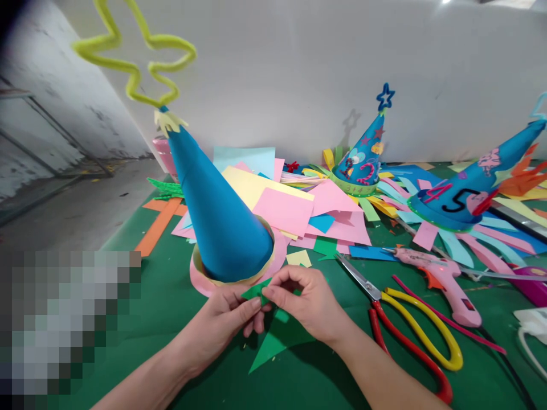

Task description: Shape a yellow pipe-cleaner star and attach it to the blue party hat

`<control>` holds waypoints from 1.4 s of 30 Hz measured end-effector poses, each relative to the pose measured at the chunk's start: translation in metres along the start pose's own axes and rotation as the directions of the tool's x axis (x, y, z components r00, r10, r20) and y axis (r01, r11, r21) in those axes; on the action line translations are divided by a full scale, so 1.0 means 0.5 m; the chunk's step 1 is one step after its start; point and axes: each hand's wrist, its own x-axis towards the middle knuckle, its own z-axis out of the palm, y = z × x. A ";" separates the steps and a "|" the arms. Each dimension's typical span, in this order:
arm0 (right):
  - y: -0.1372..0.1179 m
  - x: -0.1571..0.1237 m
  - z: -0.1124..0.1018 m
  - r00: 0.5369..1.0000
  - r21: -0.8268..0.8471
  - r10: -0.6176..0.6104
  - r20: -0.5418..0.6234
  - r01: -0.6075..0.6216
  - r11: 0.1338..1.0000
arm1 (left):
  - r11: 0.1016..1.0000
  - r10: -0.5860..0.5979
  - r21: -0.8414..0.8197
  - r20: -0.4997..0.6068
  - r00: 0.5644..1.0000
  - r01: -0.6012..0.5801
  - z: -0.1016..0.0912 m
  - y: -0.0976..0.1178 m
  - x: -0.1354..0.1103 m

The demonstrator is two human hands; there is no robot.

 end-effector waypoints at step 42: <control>-0.028 -0.002 -0.004 1.000 -0.258 -0.021 -0.020 0.015 0.966 | 0.997 -0.049 0.057 0.057 0.997 0.046 0.003 0.002 -0.002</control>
